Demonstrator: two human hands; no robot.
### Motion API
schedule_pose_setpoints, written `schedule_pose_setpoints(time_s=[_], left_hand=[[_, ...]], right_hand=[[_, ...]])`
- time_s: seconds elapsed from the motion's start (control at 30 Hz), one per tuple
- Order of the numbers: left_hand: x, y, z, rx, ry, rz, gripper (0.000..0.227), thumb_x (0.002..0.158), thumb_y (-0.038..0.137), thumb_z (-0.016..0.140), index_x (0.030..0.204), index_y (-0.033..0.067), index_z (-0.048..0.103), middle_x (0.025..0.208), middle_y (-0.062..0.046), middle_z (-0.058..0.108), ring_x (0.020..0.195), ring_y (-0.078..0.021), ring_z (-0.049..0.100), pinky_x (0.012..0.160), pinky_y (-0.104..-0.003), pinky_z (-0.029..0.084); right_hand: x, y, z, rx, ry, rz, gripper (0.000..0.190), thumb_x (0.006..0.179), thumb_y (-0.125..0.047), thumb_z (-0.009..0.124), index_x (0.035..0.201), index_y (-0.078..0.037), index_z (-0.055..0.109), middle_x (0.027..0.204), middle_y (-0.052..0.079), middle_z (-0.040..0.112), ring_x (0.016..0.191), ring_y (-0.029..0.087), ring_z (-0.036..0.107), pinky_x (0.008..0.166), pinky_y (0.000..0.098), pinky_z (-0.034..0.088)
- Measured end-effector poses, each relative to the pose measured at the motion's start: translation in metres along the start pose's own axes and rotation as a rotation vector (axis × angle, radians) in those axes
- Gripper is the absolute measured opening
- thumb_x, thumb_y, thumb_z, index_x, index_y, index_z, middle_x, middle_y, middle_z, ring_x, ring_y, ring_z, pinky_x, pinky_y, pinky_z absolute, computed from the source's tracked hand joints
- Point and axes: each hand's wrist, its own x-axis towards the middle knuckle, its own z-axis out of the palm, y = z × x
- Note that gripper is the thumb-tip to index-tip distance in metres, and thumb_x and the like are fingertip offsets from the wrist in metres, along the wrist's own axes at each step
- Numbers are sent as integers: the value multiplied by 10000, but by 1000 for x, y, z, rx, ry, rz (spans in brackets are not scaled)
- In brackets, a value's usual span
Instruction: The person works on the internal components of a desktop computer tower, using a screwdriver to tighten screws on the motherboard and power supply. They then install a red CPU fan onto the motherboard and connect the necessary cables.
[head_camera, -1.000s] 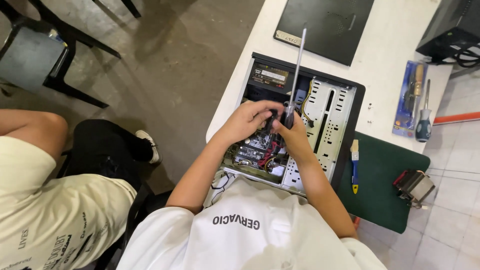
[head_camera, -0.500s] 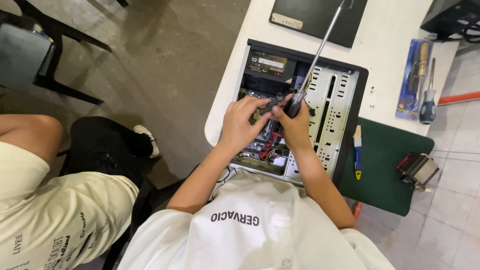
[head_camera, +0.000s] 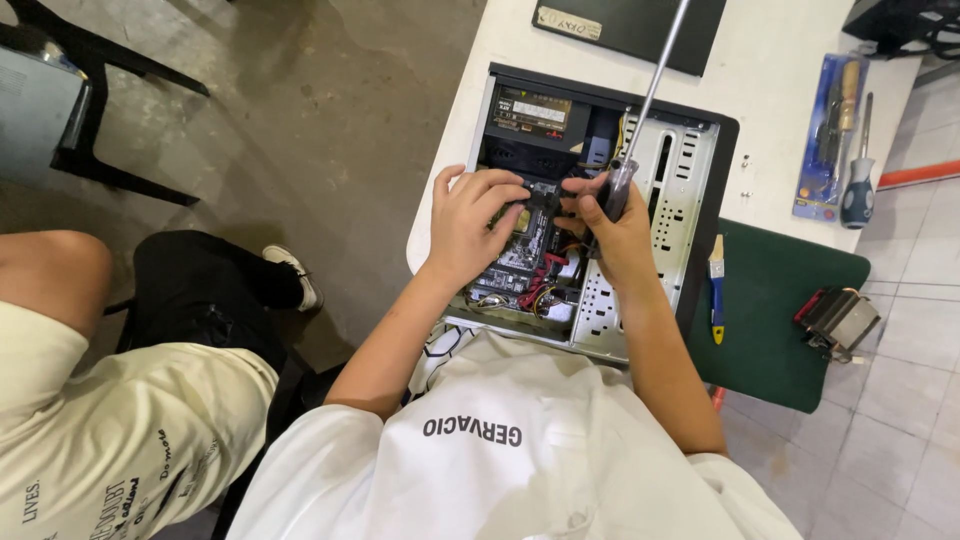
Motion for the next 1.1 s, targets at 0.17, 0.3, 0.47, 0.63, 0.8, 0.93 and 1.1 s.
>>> schedule_pose_setpoints(time_s=[0.17,0.3,0.47,0.63,0.8,0.93,1.1], left_hand=[[4,2,6,-122,67,134,161,909,18,738,980,160,711,1155,-3,743,1133,-200,695,1209,-482,170],[6,-3,17,-354,29,200,122,960,36,691,915,150,694,1294,-38,736,1266,-203,660,1267,-452,59],[-6,-18,42,-575,-74,57,173,876,12,781,909,173,731,1442,-56,634,1408,-299,525,1229,-495,246],[-4,-16,39,-700,-157,-63,117,898,94,796,924,188,730,1410,-49,647,1385,-296,547,1213,-485,291],[11,-30,10,-471,-206,-52,233,956,20,704,1163,128,705,1251,-98,696,1155,-346,680,1033,-502,484],[16,-54,-16,-157,-233,48,182,1008,93,655,1165,171,703,1219,-29,696,1092,-278,694,991,-449,489],[14,-38,-19,-88,-224,-11,158,990,113,676,1126,180,719,1120,-26,726,1053,-265,705,980,-437,483]], right_hand=[[-5,-15,5,-10,-96,1,282,981,-130,714,1135,-16,507,1284,289,654,1124,398,714,858,502,647],[-8,-14,0,-3,-147,3,322,917,-50,763,1109,-4,508,1280,289,657,1154,387,703,882,515,631],[-9,5,-16,-38,-144,-1,344,891,-17,791,1111,0,527,1130,258,697,1051,339,739,815,435,643],[-10,17,-24,-14,-127,-12,384,858,14,820,1118,8,538,1046,250,695,959,312,753,771,412,645],[-5,23,-48,92,-17,-54,336,910,-9,774,1150,-40,542,1054,196,703,1009,320,753,844,417,656],[-6,21,-70,196,23,-57,290,941,-41,738,1143,-73,533,1070,180,708,1019,353,759,860,441,663],[-13,29,-69,186,94,-186,350,937,-32,737,1156,-79,468,1066,171,673,1086,396,739,966,490,630]])
